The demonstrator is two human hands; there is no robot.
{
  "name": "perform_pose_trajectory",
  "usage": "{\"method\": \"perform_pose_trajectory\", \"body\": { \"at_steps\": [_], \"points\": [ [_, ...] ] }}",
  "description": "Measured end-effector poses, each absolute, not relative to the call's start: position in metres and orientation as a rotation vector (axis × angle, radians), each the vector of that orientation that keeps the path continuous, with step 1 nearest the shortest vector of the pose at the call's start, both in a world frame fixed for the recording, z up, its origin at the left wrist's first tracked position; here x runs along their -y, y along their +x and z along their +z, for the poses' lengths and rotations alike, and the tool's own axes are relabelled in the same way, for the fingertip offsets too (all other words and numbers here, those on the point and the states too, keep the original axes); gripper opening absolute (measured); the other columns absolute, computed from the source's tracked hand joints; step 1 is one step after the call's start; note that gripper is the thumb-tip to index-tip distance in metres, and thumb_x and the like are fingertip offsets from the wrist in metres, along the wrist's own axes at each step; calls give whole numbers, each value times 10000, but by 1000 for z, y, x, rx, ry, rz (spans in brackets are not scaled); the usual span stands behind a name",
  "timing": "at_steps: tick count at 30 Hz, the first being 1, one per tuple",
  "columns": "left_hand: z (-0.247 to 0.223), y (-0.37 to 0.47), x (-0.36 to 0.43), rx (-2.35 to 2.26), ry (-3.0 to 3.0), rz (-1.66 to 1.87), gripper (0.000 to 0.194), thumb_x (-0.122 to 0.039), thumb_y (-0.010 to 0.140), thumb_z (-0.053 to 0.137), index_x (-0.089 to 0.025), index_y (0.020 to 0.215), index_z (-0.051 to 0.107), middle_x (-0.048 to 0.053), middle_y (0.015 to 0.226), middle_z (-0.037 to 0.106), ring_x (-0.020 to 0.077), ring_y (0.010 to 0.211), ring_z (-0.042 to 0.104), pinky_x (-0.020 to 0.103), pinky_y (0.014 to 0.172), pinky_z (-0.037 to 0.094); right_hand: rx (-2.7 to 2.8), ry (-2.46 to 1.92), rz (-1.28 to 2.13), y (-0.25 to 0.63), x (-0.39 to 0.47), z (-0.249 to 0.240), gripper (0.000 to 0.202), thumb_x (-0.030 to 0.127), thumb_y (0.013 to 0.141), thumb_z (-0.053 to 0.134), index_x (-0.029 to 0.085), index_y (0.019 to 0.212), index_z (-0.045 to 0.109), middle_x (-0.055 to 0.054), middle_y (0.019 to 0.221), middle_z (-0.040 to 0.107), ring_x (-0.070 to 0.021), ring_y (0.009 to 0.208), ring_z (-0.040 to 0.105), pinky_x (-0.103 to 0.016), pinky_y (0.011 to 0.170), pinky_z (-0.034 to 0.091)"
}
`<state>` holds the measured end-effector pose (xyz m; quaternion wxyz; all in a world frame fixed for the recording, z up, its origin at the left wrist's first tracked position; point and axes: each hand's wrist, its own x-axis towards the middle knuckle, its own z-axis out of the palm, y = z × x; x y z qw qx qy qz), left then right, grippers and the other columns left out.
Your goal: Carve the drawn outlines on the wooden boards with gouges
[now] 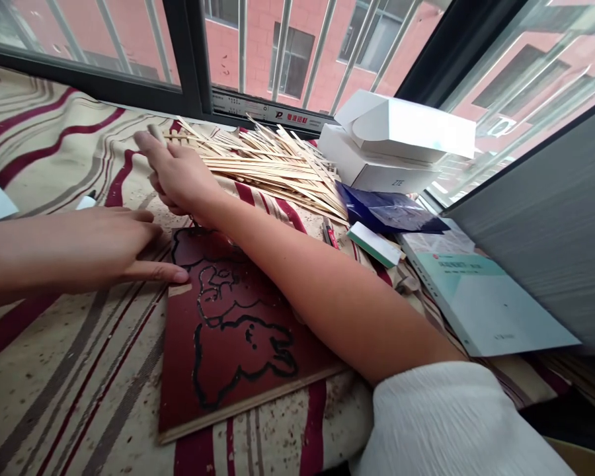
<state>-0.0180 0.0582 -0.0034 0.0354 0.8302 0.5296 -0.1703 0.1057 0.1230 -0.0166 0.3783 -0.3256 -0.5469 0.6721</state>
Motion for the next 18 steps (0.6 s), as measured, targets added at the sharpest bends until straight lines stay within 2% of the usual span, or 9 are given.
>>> {"method": "perform_pose_trajectory", "body": {
  "at_steps": [3,8,12,15,18],
  "points": [
    [-2,-20,-57,-1608,2576,-507,990,-964,792,236,-109,913,720,212,954,713,327,815,665,426,794,478,1309,-793,1955,113,-121,-12,523,575,1060,414,236,703,237,121,505,172,-46,422,74,-184,365,72],
    [0,-19,-56,-1604,2561,-563,864,-932,808,302,-182,867,726,211,1022,730,327,876,680,408,795,499,1090,-640,1760,128,-127,-7,527,565,1072,366,234,688,223,110,527,151,-66,444,42,-207,386,42],
    [1,-17,-55,-1616,2527,-543,896,-938,788,312,-187,972,765,220,1071,735,366,946,687,437,835,517,1154,-633,1755,123,-126,-12,565,627,1033,417,231,667,249,99,528,207,-70,440,87,-218,387,75],
    [0,-17,-55,-1596,2542,-462,901,-943,773,335,-207,1049,774,207,1038,746,351,931,697,425,857,517,1253,-614,1689,115,-120,-17,564,610,1010,495,230,656,275,97,528,234,-59,424,111,-217,382,86],
    [-2,-19,-56,-1577,2536,-382,970,-952,751,361,-170,1171,752,219,1057,744,367,939,698,438,867,515,1301,-636,1630,111,-117,-18,556,594,1007,518,231,662,275,98,528,251,-50,413,125,-212,381,95]
  ]
}}
